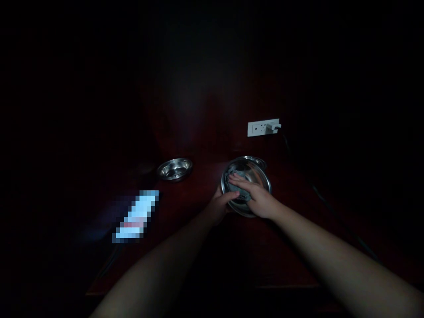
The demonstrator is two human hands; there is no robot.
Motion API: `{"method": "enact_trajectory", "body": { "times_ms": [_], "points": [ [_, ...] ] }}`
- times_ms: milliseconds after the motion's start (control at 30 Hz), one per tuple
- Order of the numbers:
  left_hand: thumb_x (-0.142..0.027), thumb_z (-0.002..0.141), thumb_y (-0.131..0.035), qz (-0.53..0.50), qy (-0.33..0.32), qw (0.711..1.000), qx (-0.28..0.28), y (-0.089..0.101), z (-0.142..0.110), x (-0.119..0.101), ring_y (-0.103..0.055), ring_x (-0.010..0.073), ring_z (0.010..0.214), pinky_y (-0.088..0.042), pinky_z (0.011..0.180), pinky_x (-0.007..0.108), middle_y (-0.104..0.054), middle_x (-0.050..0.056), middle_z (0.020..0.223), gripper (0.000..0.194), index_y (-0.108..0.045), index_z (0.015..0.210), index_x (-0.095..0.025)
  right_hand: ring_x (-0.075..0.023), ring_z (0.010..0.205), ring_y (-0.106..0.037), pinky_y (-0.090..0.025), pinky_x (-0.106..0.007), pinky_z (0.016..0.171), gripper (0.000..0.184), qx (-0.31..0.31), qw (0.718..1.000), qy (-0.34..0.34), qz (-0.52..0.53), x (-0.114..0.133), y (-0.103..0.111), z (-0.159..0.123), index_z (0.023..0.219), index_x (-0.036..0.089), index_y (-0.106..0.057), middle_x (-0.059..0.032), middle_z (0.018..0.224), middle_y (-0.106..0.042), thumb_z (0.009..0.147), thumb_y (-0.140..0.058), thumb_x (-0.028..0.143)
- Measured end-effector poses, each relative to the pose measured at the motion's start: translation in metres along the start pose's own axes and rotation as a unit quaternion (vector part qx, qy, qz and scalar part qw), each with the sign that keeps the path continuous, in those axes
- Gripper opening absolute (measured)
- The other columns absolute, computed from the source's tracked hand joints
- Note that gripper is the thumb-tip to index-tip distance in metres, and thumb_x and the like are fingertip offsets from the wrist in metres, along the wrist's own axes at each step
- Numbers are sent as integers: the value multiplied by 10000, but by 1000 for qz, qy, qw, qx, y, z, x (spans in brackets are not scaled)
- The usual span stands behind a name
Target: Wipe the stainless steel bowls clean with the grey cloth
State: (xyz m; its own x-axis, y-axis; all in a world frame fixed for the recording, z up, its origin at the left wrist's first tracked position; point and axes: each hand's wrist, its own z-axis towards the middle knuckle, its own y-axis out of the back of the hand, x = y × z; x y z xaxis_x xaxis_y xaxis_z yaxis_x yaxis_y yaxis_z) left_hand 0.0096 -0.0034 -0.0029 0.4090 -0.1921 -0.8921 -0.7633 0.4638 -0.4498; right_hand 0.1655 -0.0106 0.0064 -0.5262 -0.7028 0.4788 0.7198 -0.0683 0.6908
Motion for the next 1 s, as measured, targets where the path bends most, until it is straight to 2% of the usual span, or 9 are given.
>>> {"method": "enact_trajectory", "body": {
  "times_ms": [133,333,400,533,700,867,1000],
  "points": [
    [-191,624,-641,27,3,1000,-9,2,0,1,-598,255,918,-519,690,426,-580,80,1134,656,-407,1234,-250,-204,1314,-264,-203,-439,1101,749,-15,999,-24,-20,-3,2,1,1307,198,-414,-26,1400,-346,596,-392,-38],
    [-154,584,-614,30,-6,999,-19,3,4,3,-595,241,901,-505,720,424,-584,56,1107,690,-393,1230,-259,-235,1308,-283,-172,-482,1099,715,-29,992,-75,-97,-8,2,0,1303,158,-421,-76,1393,-353,609,-413,-15],
    [-141,572,-607,30,-40,999,-21,4,5,4,-585,246,932,-486,769,418,-593,63,1093,685,-407,1221,-231,-237,1311,-274,-179,-474,1100,716,-32,991,-76,-104,-11,1,0,1305,161,-419,-73,1403,-334,609,-425,-12],
    [-108,559,-590,42,-157,987,-16,6,10,7,-520,243,1073,-405,917,384,-571,70,1153,664,-427,1198,-187,-225,1315,-267,-216,-430,1101,700,-33,992,-65,-103,-16,1,0,1297,151,-429,-73,1409,-324,616,-436,-12],
    [-117,557,-597,52,-200,977,-41,9,13,7,-528,240,1041,-403,906,380,-576,80,1116,634,-433,1168,-160,-211,1290,-323,-255,-388,1088,578,7,991,-74,-111,-15,0,-1,1231,113,-502,-108,1364,-398,666,-433,11],
    [-112,581,-582,65,-193,974,-102,9,13,5,-551,220,975,-422,871,371,-583,65,1065,608,-432,1167,-177,-199,1247,-395,-270,-395,1077,480,56,993,-92,-53,-10,1,-3,1155,186,-570,-64,1327,-459,722,-417,47],
    [-137,602,-600,83,-208,967,-118,9,12,3,-555,213,956,-424,864,361,-585,67,1056,610,-428,1186,-175,-207,1179,-479,-304,-416,1052,455,86,992,-96,6,-4,3,-1,1096,223,-608,-33,1227,-562,716,-434,42]
  ]
}}
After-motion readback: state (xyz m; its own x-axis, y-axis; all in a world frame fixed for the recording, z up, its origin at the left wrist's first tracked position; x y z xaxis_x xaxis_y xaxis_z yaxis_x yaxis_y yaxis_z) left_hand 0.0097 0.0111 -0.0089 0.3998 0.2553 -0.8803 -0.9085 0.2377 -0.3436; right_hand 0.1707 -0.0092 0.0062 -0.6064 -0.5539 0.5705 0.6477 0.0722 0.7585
